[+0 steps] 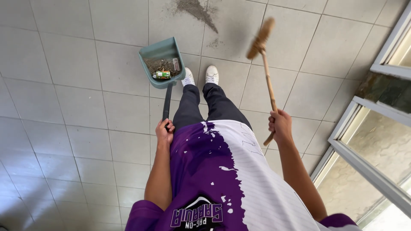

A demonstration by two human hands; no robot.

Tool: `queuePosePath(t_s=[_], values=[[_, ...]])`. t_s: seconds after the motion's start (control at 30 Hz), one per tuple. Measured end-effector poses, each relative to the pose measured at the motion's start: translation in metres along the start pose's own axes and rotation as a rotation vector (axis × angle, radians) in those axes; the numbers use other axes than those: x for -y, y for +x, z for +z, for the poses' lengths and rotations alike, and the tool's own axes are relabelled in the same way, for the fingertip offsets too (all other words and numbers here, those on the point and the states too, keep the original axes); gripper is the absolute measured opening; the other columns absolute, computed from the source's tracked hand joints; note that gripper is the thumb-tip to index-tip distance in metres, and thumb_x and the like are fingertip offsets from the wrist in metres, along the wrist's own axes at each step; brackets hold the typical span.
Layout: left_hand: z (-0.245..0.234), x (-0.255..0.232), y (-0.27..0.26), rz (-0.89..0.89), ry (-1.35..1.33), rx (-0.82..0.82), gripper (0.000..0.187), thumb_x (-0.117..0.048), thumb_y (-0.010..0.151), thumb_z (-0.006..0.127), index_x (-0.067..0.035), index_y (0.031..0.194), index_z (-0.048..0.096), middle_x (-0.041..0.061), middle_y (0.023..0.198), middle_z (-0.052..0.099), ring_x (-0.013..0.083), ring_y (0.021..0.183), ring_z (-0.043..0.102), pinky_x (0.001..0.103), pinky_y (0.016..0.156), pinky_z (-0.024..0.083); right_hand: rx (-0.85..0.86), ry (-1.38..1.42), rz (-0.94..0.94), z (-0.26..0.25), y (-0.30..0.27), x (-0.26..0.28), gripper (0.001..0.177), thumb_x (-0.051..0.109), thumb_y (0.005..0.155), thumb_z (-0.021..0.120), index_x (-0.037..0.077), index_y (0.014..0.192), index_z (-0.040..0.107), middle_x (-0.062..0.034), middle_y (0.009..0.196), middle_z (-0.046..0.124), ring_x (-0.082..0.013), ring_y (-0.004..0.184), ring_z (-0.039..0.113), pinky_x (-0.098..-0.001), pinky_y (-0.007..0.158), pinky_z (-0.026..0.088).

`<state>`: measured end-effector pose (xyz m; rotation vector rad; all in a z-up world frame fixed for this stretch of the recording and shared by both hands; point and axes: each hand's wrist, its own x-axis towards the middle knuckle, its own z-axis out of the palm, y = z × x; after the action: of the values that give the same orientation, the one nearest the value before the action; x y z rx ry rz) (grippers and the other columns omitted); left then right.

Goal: Sweep the floor using a broom and collect the dust and debris into a dustpan.

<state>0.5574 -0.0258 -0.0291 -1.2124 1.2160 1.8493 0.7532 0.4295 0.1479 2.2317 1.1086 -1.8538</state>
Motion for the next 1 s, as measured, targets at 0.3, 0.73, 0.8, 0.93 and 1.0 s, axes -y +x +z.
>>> queuePosePath(t_s=[0.3, 0.73, 0.8, 0.93, 1.0], values=[[0.010, -0.004, -0.003, -0.034, -0.160, -0.033, 0.014, -0.001, 0.094, 0.069, -0.010, 0.088, 0.060, 0.012, 0.081, 0.054, 0.0154, 0.059, 0.049, 0.023, 0.049, 0.037, -0.020, 0.361, 0.183, 0.066, 0.127, -0.028, 0.023, -0.003, 0.096, 0.058, 0.012, 0.091, 0.042, 0.0097, 0.060, 0.028, -0.0028, 0.046, 0.035, -0.0177, 0.041, 0.026], [0.024, -0.038, 0.014, -0.063, -0.057, -0.104, 0.013, -0.005, 0.091, 0.072, -0.010, 0.094, 0.061, 0.012, 0.079, 0.055, 0.0176, 0.061, 0.051, 0.027, 0.050, 0.040, 0.467, 0.553, 0.332, 0.329, 0.173, 0.095, 0.029, -0.002, 0.090, 0.052, 0.012, 0.070, 0.036, 0.0098, 0.062, 0.024, 0.0012, 0.044, 0.032, -0.0117, 0.038, 0.023], [0.022, -0.047, 0.021, -0.068, -0.048, -0.116, 0.012, -0.004, 0.091, 0.072, -0.009, 0.094, 0.063, 0.013, 0.079, 0.056, 0.0183, 0.060, 0.052, 0.027, 0.050, 0.041, 0.502, 0.584, 0.354, 0.349, 0.178, 0.107, 0.031, -0.003, 0.089, 0.054, 0.013, 0.069, 0.037, 0.0101, 0.062, 0.027, 0.0010, 0.043, 0.034, -0.0117, 0.038, 0.024], [0.033, -0.081, 0.025, -0.083, -0.093, -0.046, 0.017, -0.001, 0.097, 0.058, 0.004, 0.113, 0.057, 0.010, 0.082, 0.058, 0.0130, 0.063, 0.051, 0.024, 0.051, 0.040, 0.397, 0.746, 0.373, 0.370, 0.147, 0.133, 0.030, -0.006, 0.093, 0.047, 0.013, 0.073, 0.038, 0.0069, 0.053, 0.032, -0.0038, 0.038, 0.020, -0.0191, 0.032, 0.015], [0.034, -0.089, 0.042, -0.109, -0.075, -0.108, 0.013, -0.003, 0.091, 0.071, -0.010, 0.094, 0.061, 0.012, 0.080, 0.055, 0.0195, 0.061, 0.052, 0.027, 0.050, 0.040, 0.633, 0.500, 0.313, 0.362, 0.147, 0.135, 0.023, 0.001, 0.094, 0.057, 0.010, 0.078, 0.044, 0.0119, 0.065, 0.023, 0.0034, 0.047, 0.030, -0.0098, 0.040, 0.024]])
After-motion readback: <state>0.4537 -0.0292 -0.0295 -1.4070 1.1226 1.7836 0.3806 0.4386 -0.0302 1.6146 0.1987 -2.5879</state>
